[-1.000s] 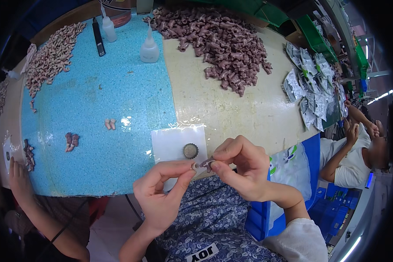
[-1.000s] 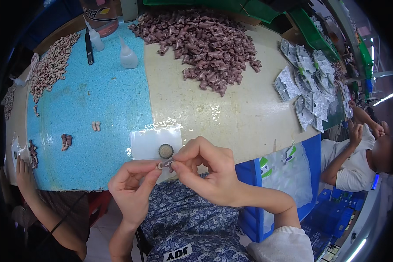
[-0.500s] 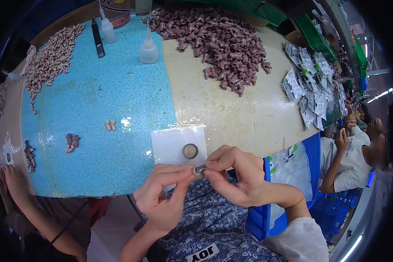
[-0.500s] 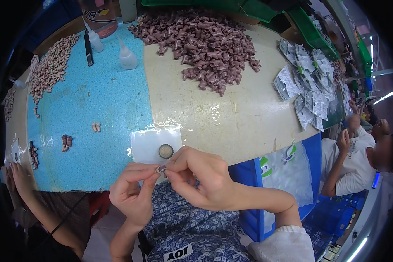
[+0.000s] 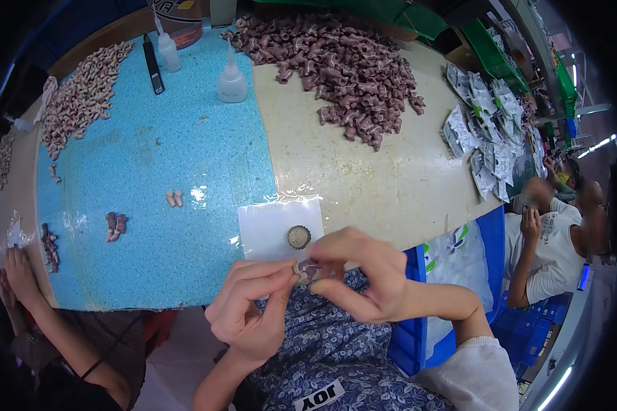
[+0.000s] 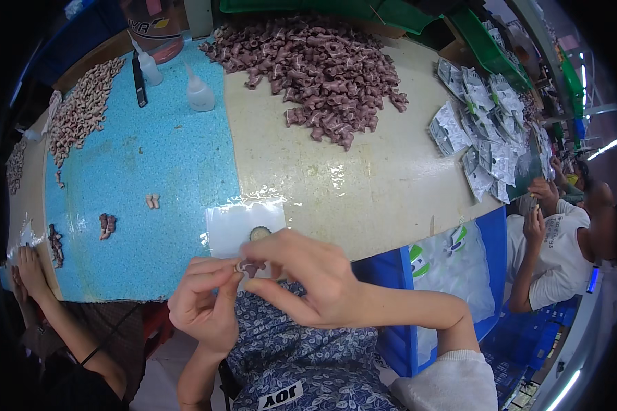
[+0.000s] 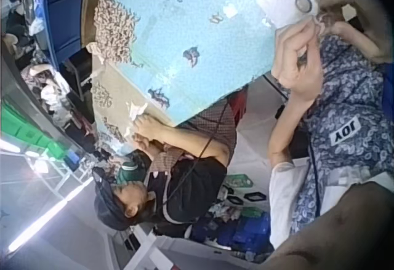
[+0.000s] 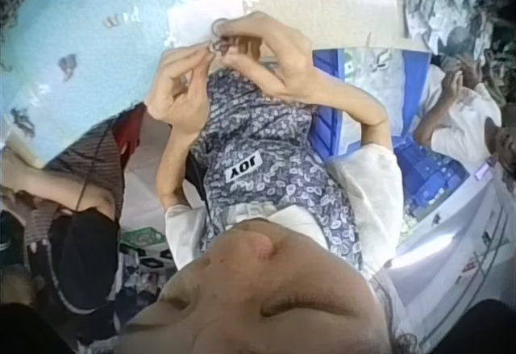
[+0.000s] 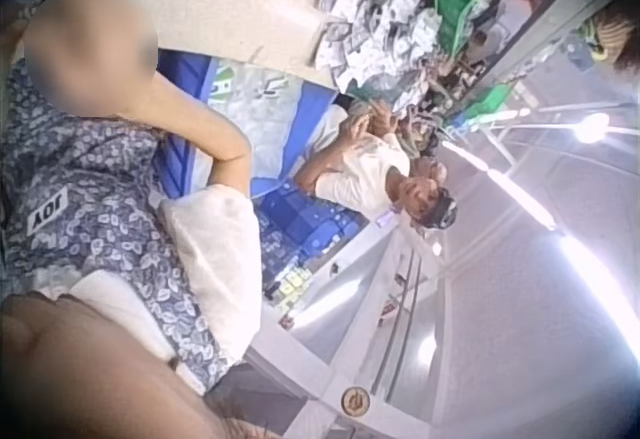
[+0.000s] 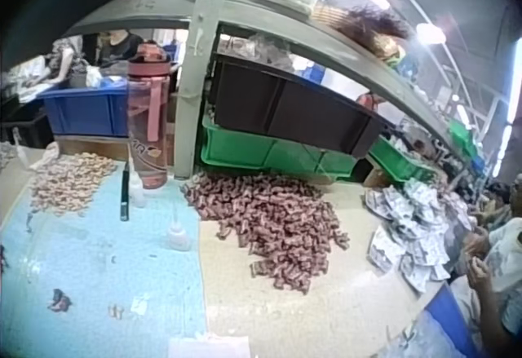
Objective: The person sits at a workstation, gathers small plastic figurine parts from piles, dips the pieces into glue in a bottle cap, joins them together by hand to assemble them, and arranges the finished pieces on the table.
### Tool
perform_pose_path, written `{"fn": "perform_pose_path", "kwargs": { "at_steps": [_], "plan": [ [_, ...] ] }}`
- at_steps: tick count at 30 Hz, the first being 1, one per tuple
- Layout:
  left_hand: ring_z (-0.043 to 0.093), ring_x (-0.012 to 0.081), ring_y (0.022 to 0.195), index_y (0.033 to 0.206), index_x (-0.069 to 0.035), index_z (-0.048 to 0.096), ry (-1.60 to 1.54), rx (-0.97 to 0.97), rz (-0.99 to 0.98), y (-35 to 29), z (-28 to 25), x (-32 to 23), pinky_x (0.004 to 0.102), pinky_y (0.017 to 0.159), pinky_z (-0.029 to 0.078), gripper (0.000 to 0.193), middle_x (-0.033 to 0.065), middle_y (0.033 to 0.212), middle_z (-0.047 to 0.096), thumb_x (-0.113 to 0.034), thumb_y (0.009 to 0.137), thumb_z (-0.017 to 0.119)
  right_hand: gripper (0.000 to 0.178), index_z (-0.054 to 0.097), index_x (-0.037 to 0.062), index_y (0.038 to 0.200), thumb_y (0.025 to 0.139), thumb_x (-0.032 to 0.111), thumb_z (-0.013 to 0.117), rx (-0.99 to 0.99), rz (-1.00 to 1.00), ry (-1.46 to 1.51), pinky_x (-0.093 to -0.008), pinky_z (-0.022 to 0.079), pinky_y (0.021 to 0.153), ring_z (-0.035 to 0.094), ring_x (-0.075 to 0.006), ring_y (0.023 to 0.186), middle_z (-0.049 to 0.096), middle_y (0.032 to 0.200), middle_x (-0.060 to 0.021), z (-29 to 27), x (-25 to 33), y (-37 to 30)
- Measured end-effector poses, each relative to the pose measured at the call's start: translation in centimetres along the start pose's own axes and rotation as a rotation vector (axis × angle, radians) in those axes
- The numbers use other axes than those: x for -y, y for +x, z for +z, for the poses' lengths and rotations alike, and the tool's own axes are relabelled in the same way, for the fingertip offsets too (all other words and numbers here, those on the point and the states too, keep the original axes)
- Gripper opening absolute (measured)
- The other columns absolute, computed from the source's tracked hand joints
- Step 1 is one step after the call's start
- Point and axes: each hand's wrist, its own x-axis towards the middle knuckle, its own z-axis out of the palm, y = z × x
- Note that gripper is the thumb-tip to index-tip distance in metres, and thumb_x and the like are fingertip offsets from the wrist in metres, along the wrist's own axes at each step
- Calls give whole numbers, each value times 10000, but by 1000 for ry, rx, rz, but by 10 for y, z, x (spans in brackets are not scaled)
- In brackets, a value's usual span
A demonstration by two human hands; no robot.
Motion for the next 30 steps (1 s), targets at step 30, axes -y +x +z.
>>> {"fn": "perform_pose_path", "kwargs": {
  "at_steps": [30],
  "plan": [
    [504, 241, 654, 929, 45, 645, 705, 170, 42, 24, -66, 1, 355, 577, 392, 97, 121, 760, 534, -29, 905, 587, 267, 598, 36, 977, 885, 265, 698, 47, 130, -399, -354, 457, 483, 603, -252, 515, 617, 688, -75, 0, -23, 53]
  ]
}}
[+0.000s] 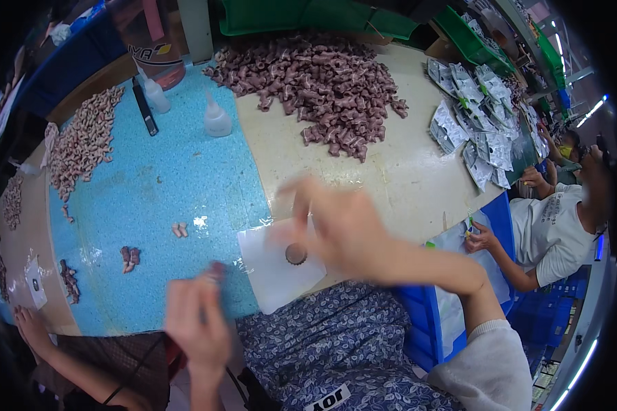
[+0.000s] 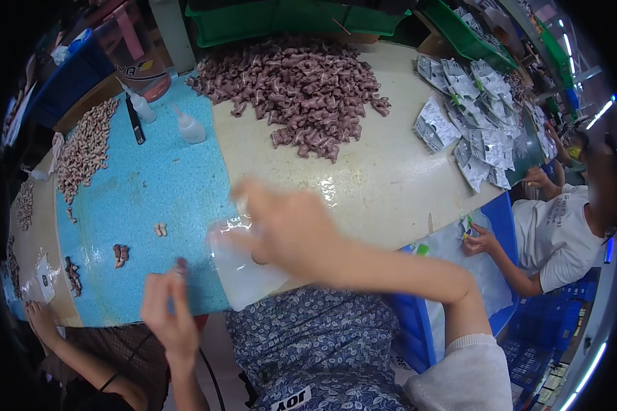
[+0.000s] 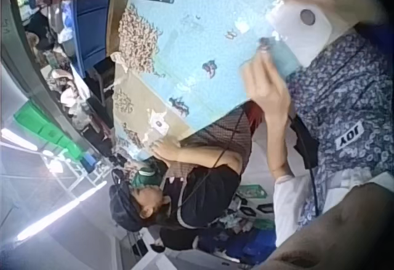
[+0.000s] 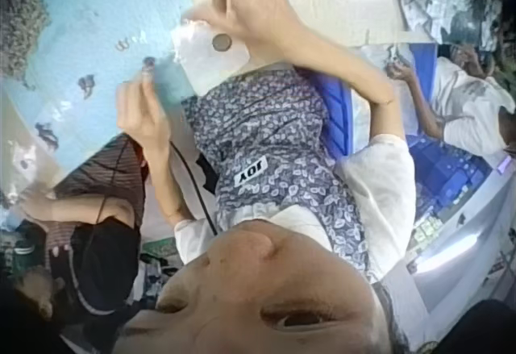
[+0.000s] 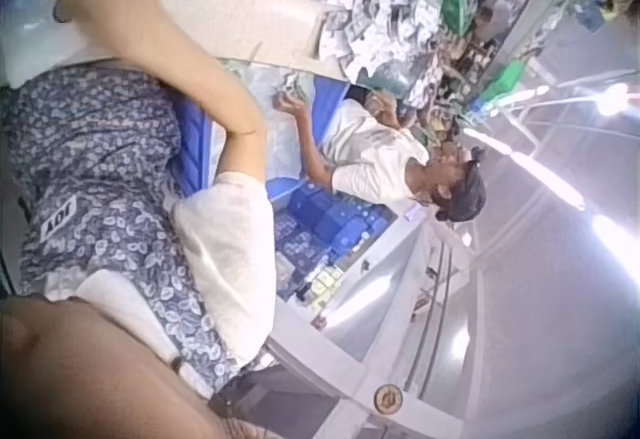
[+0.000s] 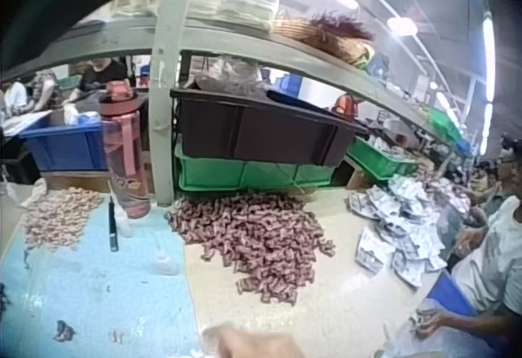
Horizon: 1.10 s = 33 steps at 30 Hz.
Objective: The person sits at a workstation, gathers small plastic figurine parts from piles, dips the pieces into glue in a bottle cap, joins them together by hand to assemble them, and arranges the finished pieces on the table.
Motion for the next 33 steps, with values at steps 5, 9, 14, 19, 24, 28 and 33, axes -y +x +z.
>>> {"fn": "perform_pose_path", "kwargs": {
  "at_steps": [5, 9, 14, 19, 24, 28, 33],
  "plan": [
    [498, 160, 659, 1034, 8, 704, 269, -165, -193, 7, -28, 57, 311, 575, 387, 160, 72, 769, 553, -63, 903, 647, 208, 640, 4, 982, 776, 12, 663, -186, -268, -509, -349, 494, 733, 569, -253, 893, 617, 947, -100, -13, -76, 60],
    [572, 204, 756, 1042, 1, 691, 368, -310, -222, 19, -28, 59, 317, 622, 435, 203, 92, 882, 585, 13, 840, 669, 331, 655, -16, 989, 665, -66, 615, 99, -311, -699, -368, 460, 846, 530, -292, 954, 595, 968, -116, -10, -79, 71],
    [598, 282, 922, 1089, -19, 657, 191, -173, 54, 41, -6, 32, 371, 791, 469, 303, 112, 1035, 621, 61, 796, 652, 239, 636, -22, 971, 733, -50, 630, 113, -276, -598, -393, 456, 838, 530, -315, 949, 555, 962, -147, -20, -76, 65],
    [598, 298, 924, 1054, -1, 661, 145, -39, 55, 55, 6, 38, 389, 815, 473, 255, 120, 1030, 644, 60, 806, 655, 158, 630, -26, 967, 812, -49, 646, 0, -237, -379, -378, 490, 745, 586, -300, 873, 539, 965, -144, -23, -69, 49],
    [634, 235, 845, 1020, 19, 662, 24, -67, -89, 55, 3, 34, 327, 738, 515, 222, 126, 963, 647, 63, 803, 673, 147, 634, -21, 969, 825, -45, 645, 30, -65, 48, -354, 514, 727, 633, -283, 855, 590, 952, -153, -31, -33, -4],
    [634, 186, 784, 1010, 10, 670, 18, -149, -155, 48, 9, 39, 307, 716, 516, 241, 100, 928, 652, 73, 777, 675, 151, 626, -23, 980, 836, -48, 661, 62, 104, 277, -315, 535, 663, 685, -234, 795, 646, 911, -146, -15, -18, -47],
    [626, 126, 844, 1054, 26, 670, 76, -197, -197, 40, 2, 39, 264, 793, 514, 250, 72, 968, 662, 97, 816, 642, 184, 595, -43, 977, 817, -28, 686, 32, 27, 227, -310, 531, 615, 672, -232, 753, 604, 839, -136, 2, -19, -60]
  ]
}}
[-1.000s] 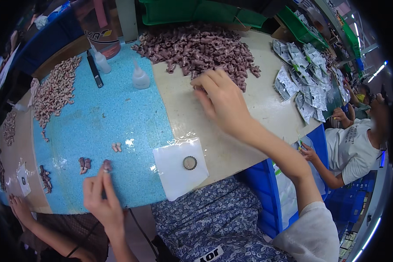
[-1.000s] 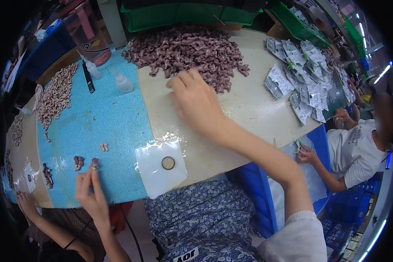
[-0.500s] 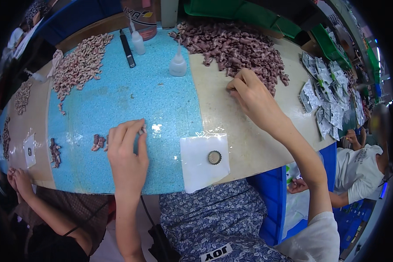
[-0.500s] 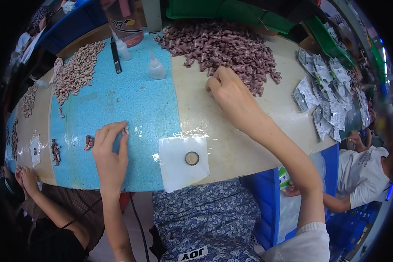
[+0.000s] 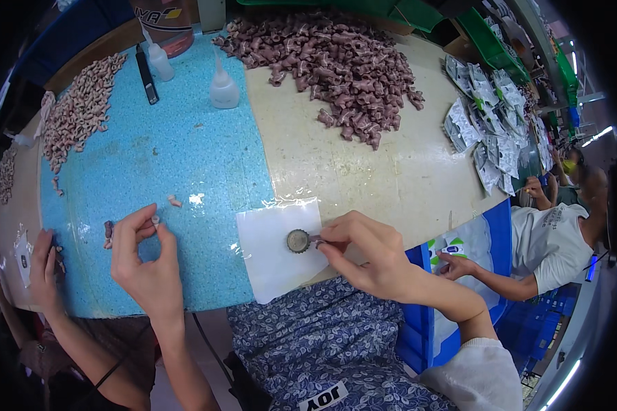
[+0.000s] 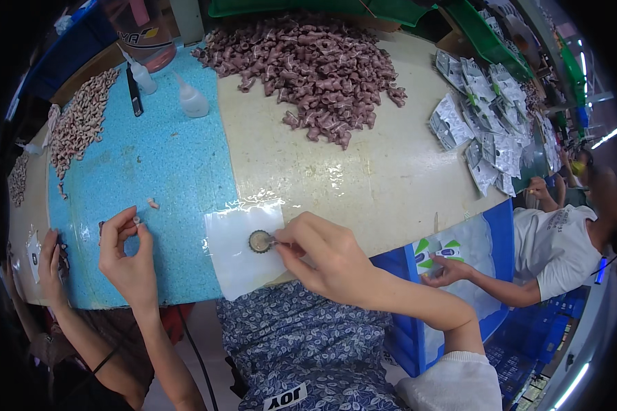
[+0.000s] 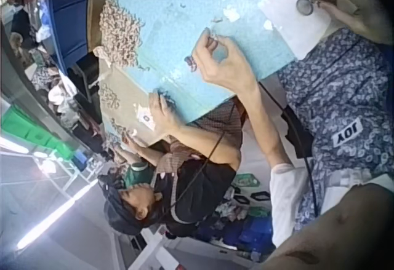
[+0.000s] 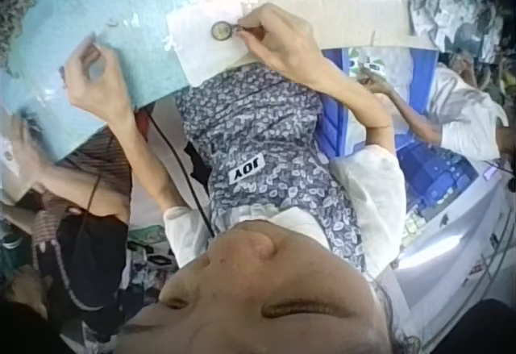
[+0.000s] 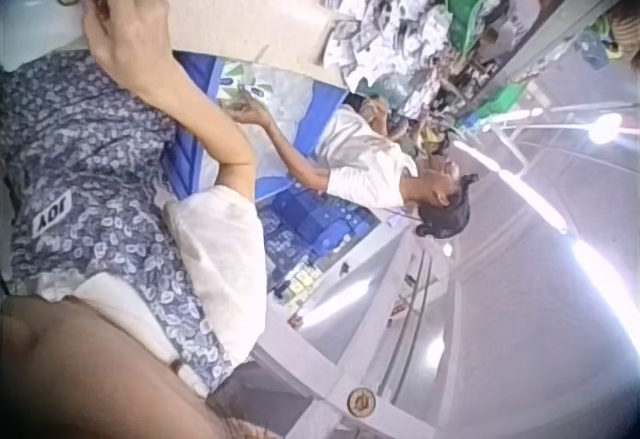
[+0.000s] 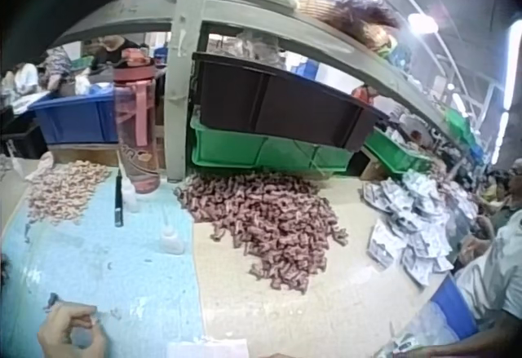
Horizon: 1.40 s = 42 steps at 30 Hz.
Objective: The person sits at a workstation, gathers small plastic figurine parts from piles, dips the pieces into glue in a bottle cap, joins them together by hand to assemble them, and arranges the finished pieces on the table.
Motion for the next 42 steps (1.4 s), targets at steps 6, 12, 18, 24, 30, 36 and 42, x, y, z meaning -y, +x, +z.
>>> {"fn": "perform_pose_path", "kwargs": {
  "at_steps": [6, 12, 18, 24, 30, 36, 42],
  "plan": [
    [632, 124, 835, 974, 37, 670, -313, -47, -81, -17, -7, -20, 262, 777, 513, 194, 73, 931, 670, 124, 802, 645, 194, 578, -18, 908, 749, -38, 687, 33, -238, -196, -338, 505, 573, 584, -259, 678, 550, 832, -110, 8, -1, 6],
    [664, 135, 864, 987, 58, 674, -709, 269, -294, -39, -5, -50, 243, 779, 538, 206, 126, 961, 684, 138, 799, 648, 197, 545, -10, 853, 712, -19, 682, 116, -371, -311, -341, 492, 563, 563, -250, 729, 512, 843, -107, 7, -4, 12],
    [681, 157, 778, 963, 2, 733, -649, 325, -144, -48, 9, -54, 250, 690, 541, 259, 113, 898, 683, 115, 734, 690, 198, 596, -8, 829, 672, -45, 711, 158, -427, -387, -313, 473, 512, 587, -222, 647, 579, 846, -105, 5, -2, 17],
    [705, 161, 739, 898, 11, 709, -551, 402, -146, -51, 13, -64, 257, 662, 541, 166, 113, 863, 699, 74, 745, 721, 216, 611, -8, 841, 654, -55, 709, 202, -432, -412, -298, 476, 513, 586, -223, 639, 577, 824, -104, 1, 4, 21],
    [707, 164, 765, 875, 17, 699, -743, 359, -176, -59, 27, -65, 257, 670, 543, 137, 116, 867, 710, 77, 758, 735, 155, 590, -11, 829, 729, -52, 701, 61, -89, -36, -266, 464, 502, 591, -168, 590, 570, 746, -90, -6, 18, 13],
    [690, 165, 856, 898, 39, 703, -933, 364, -304, -66, 31, -71, 256, 747, 543, 139, 133, 926, 712, 110, 781, 723, 130, 599, -41, 829, 773, -87, 707, -95, -3, 257, -220, 439, 502, 569, -87, 592, 630, 784, -92, -3, 21, 6],
    [688, 177, 880, 907, 48, 701, -983, 365, -287, -69, 31, -71, 266, 779, 542, 139, 145, 940, 712, 111, 786, 724, 135, 597, -47, 827, 766, -97, 707, -129, -19, 276, -214, 441, 507, 572, -89, 600, 638, 797, -107, -3, 27, 6]
  ]
}}
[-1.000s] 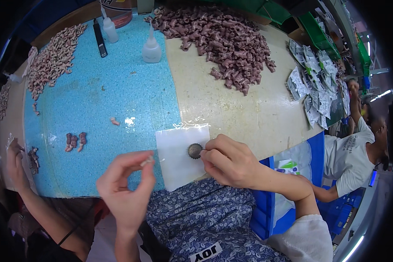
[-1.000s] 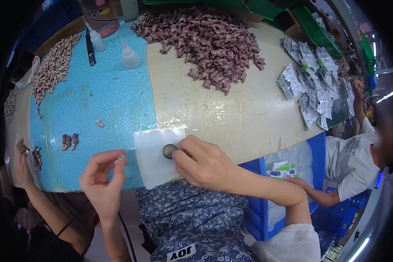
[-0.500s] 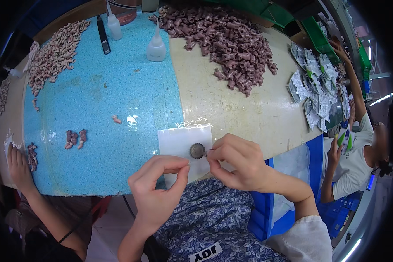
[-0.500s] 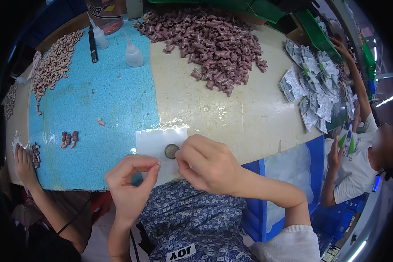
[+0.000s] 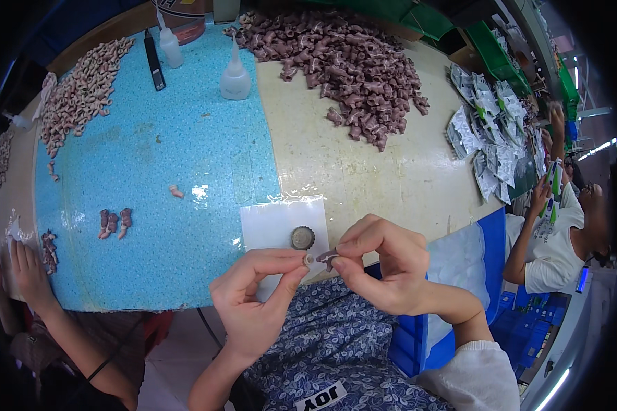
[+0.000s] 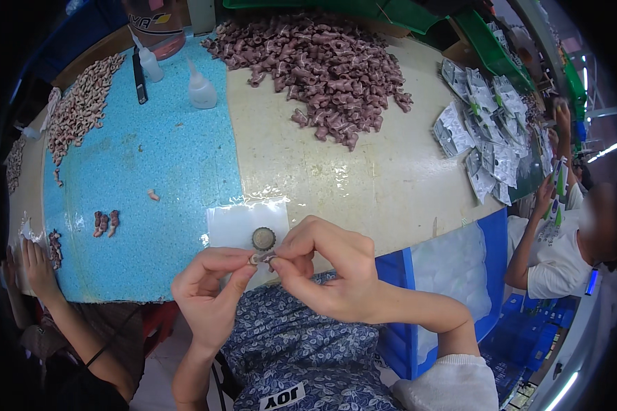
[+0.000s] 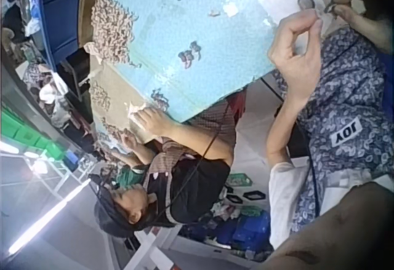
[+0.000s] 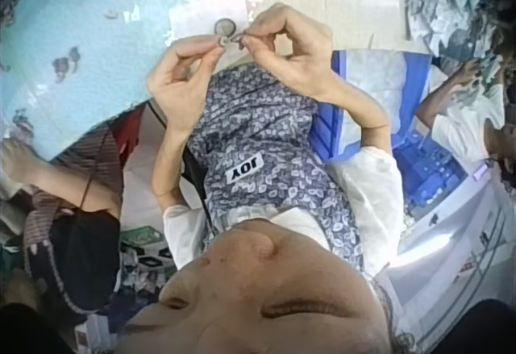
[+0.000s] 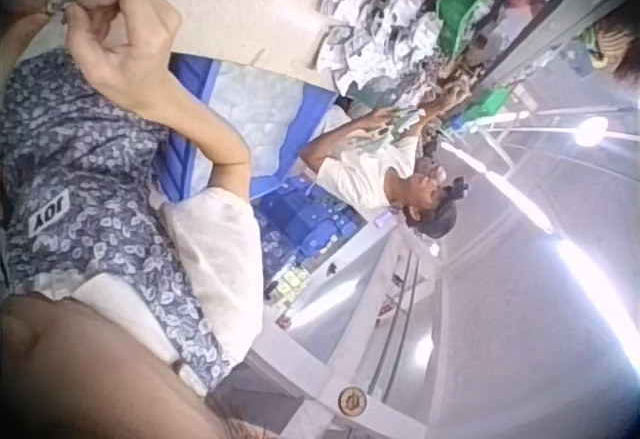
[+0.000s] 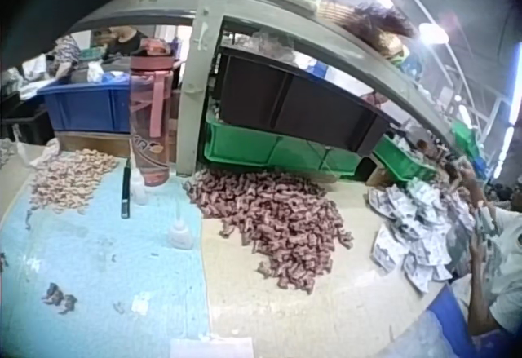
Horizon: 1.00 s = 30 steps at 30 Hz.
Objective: The person sits at a workstation, gathers small plastic figurine parts from piles, dips the pieces into glue in a bottle cap, joins them together by hand to assemble them, and arranges the finished pieces on the table.
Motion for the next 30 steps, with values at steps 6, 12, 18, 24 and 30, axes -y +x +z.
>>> {"fn": "perform_pose_path", "kwargs": {
  "at_steps": [6, 12, 18, 24, 30],
  "plan": [
    [698, 199, 876, 888, 39, 693, 25, 31, 77, -1, 0, 1, 273, 770, 548, 144, 158, 934, 714, 110, 771, 736, 140, 584, -56, 828, 769, -103, 701, 101, -23, -75, -232, 464, 499, 596, -128, 596, 639, 812, -137, 1, 8, 5],
    [691, 233, 802, 851, 31, 682, 207, -5, 338, -2, 3, 4, 285, 695, 545, 147, 161, 890, 711, 117, 748, 741, 211, 536, -25, 808, 753, -115, 718, 85, -56, -178, -261, 499, 569, 661, -206, 659, 654, 815, -192, 11, 14, -5],
    [682, 236, 781, 858, 33, 678, 240, -20, 386, -1, 1, 8, 289, 680, 539, 167, 153, 893, 710, 124, 735, 746, 221, 538, -22, 804, 740, -109, 731, 77, -206, -249, -248, 486, 545, 647, -200, 643, 654, 825, -201, 10, 9, 0],
    [685, 230, 779, 859, 32, 668, 278, -30, 360, 0, 2, 1, 285, 682, 538, 190, 154, 890, 711, 127, 719, 755, 176, 572, -7, 863, 832, 73, 725, 94, 95, -279, -325, 478, 477, 598, -235, 535, 606, 709, -106, -5, 14, 5],
    [636, 270, 752, 932, 17, 635, 503, 51, 438, 7, 5, -20, 306, 624, 504, 224, 140, 887, 657, 51, 741, 746, 176, 513, -4, 868, 958, 133, 578, 349, -66, -369, -407, 405, 410, 556, -335, 475, 553, 604, -135, -1, 1, 1]
  ]
}}
